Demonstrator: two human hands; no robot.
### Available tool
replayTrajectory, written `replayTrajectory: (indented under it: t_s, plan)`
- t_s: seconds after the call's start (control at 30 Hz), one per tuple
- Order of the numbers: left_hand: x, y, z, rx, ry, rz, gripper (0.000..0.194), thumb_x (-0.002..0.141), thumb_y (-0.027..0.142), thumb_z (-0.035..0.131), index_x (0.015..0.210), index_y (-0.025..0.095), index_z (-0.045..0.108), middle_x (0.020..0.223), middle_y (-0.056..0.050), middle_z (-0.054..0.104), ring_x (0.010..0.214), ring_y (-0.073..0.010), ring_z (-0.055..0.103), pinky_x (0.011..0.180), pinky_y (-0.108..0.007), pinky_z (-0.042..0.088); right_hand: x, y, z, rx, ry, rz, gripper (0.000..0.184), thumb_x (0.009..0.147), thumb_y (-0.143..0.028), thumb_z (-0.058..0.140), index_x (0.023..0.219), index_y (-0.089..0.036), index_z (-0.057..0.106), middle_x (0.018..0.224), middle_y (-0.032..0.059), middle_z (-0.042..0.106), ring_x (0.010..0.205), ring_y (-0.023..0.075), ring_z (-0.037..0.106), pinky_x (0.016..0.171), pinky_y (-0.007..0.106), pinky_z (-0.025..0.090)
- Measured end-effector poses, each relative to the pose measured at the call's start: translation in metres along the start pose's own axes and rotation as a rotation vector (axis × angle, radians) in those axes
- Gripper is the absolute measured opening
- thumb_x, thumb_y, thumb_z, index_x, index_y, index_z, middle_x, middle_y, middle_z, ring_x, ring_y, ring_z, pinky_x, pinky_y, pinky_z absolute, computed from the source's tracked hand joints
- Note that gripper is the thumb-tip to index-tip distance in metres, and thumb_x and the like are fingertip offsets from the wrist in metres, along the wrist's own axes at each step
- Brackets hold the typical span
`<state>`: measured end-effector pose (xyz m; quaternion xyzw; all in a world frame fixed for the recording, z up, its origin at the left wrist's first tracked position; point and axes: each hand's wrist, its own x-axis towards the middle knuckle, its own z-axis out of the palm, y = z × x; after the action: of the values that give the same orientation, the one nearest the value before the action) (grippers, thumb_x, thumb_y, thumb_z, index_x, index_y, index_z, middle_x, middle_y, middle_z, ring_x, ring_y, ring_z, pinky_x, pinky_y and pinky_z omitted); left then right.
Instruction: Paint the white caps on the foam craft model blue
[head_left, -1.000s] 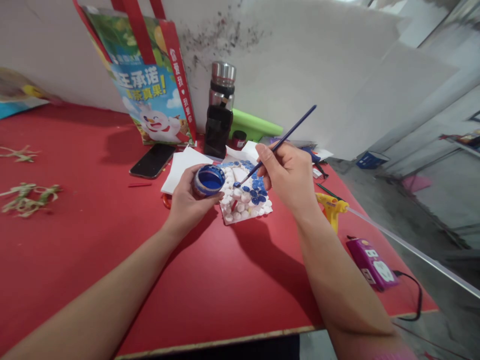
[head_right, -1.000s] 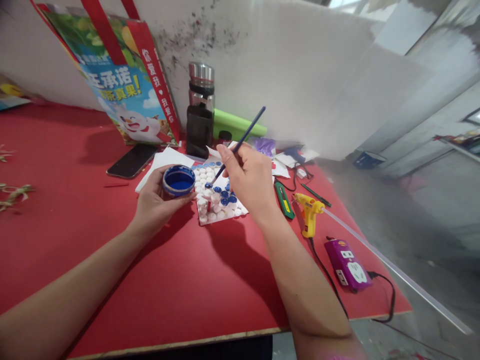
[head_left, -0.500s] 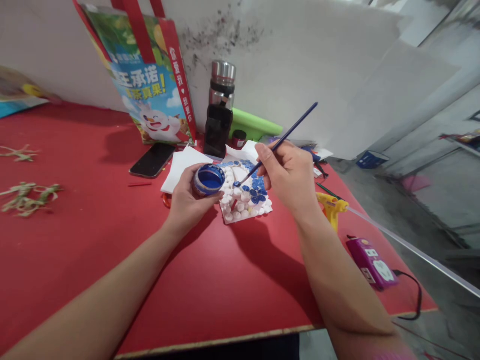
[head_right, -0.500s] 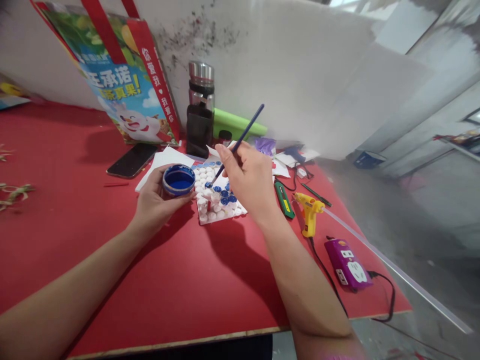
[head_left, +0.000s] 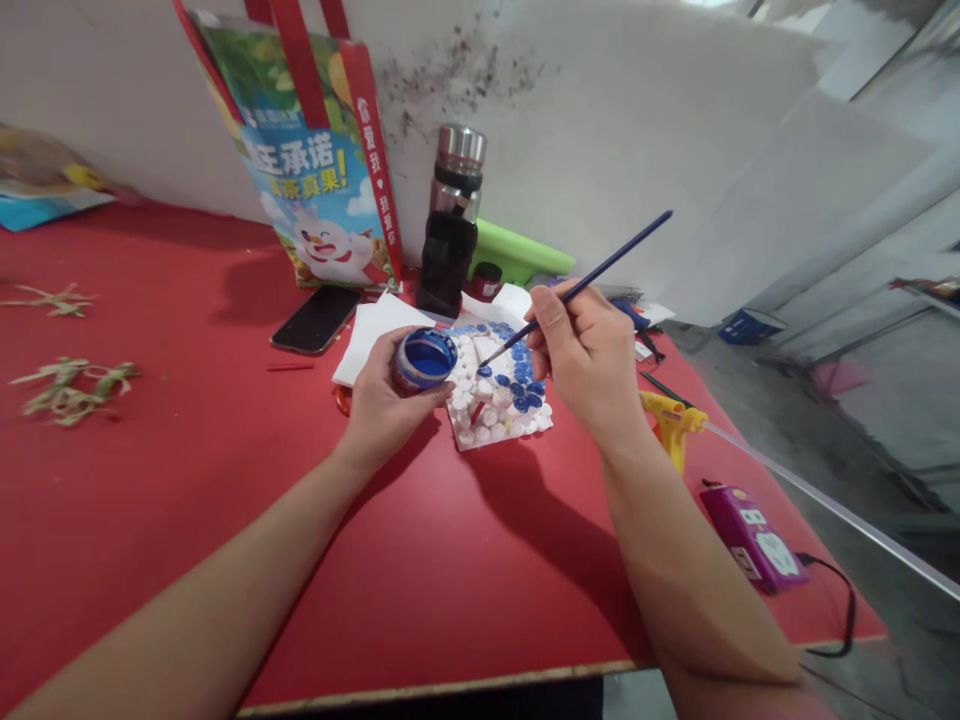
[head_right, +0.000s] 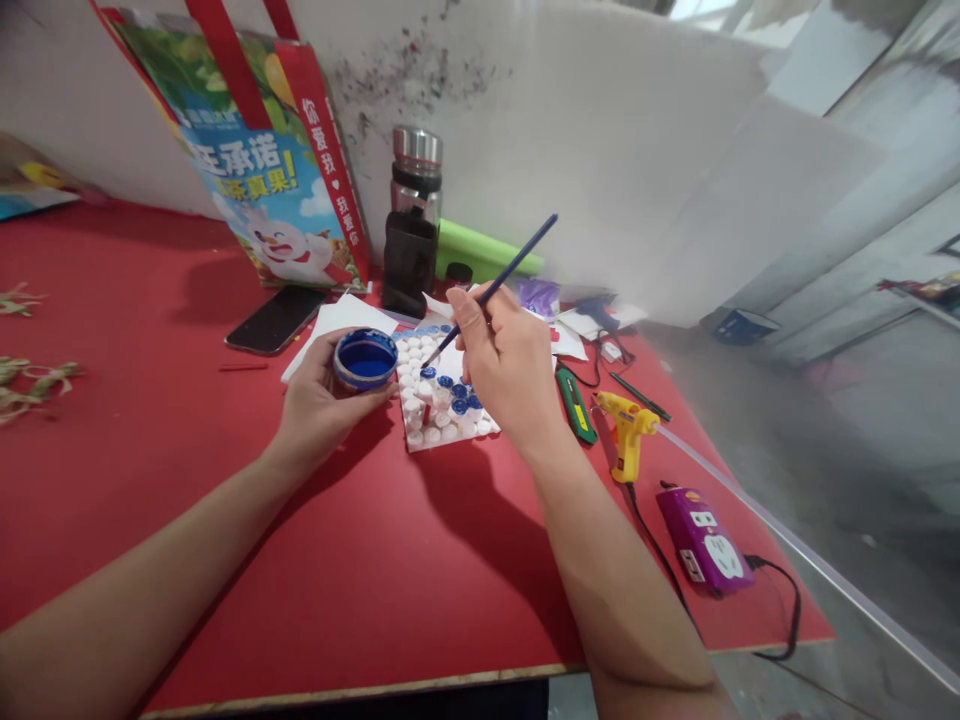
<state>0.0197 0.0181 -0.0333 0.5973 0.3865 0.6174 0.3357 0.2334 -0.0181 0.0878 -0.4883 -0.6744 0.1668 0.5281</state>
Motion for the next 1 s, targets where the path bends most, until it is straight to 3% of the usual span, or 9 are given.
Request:
replayTrajectory:
  t_s: [0.23, 0.37, 0.57, 0.77, 1.0]
  plan:
    - [0.0, -0.001, -0.001, -0.012, 0.0, -0.02, 0.07, 0.068, 0.029, 0.099, 0.13, 0.023, 0.068, 0.126, -0.008, 0.078, 0.116, -0.03, 0.077, 0.105, -0.047, 0.064, -0.002, -0.002, -0.003, -0.129, -0.071, -0.084, 0.049, 0.114, -0.071, 0.049, 0.1, -0.027, 0.062, 0.085, 0.001, 0.07, 0.071, 0.0157, 0.069, 0.062, 0.031, 0.048]
    - [0.002, -0.001, -0.004, -0.03, 0.013, -0.056, 0.071, 0.068, 0.031, 0.099, 0.131, 0.022, 0.067, 0.126, -0.009, 0.077, 0.115, -0.0306, 0.077, 0.105, -0.048, 0.064, 0.0, -0.001, -0.01, -0.09, -0.045, -0.069, 0.044, 0.115, -0.067, 0.054, 0.104, -0.026, 0.064, 0.082, -0.0015, 0.068, 0.058, 0.0119, 0.063, 0.056, 0.03, 0.045]
    - [0.003, -0.005, -0.009, 0.006, 0.066, -0.067, 0.068, 0.071, 0.031, 0.098, 0.131, 0.023, 0.067, 0.127, -0.009, 0.077, 0.117, -0.0313, 0.077, 0.106, -0.05, 0.064, 0.026, -0.002, -0.023, -0.075, -0.003, -0.046, 0.045, 0.112, -0.067, 0.06, 0.09, -0.028, 0.062, 0.062, -0.004, 0.062, 0.039, 0.0106, 0.051, 0.041, 0.03, 0.033]
    - [0.005, -0.008, -0.01, 0.006, 0.06, -0.083, 0.065, 0.073, 0.032, 0.098, 0.13, 0.023, 0.067, 0.126, -0.008, 0.077, 0.116, -0.0311, 0.078, 0.103, -0.05, 0.067, 0.027, -0.013, -0.009, -0.166, 0.005, -0.062, 0.048, 0.115, -0.069, 0.052, 0.095, -0.026, 0.06, 0.063, -0.0046, 0.061, 0.05, 0.0133, 0.057, 0.053, 0.032, 0.042]
    - [0.006, -0.009, -0.009, 0.043, 0.073, -0.042, 0.066, 0.072, 0.032, 0.097, 0.13, 0.023, 0.067, 0.123, -0.007, 0.078, 0.113, -0.0291, 0.078, 0.101, -0.045, 0.066, 0.014, -0.014, 0.001, -0.257, -0.149, -0.103, 0.046, 0.118, -0.065, 0.042, 0.1, -0.026, 0.057, 0.068, -0.0031, 0.061, 0.059, 0.0146, 0.058, 0.061, 0.032, 0.043]
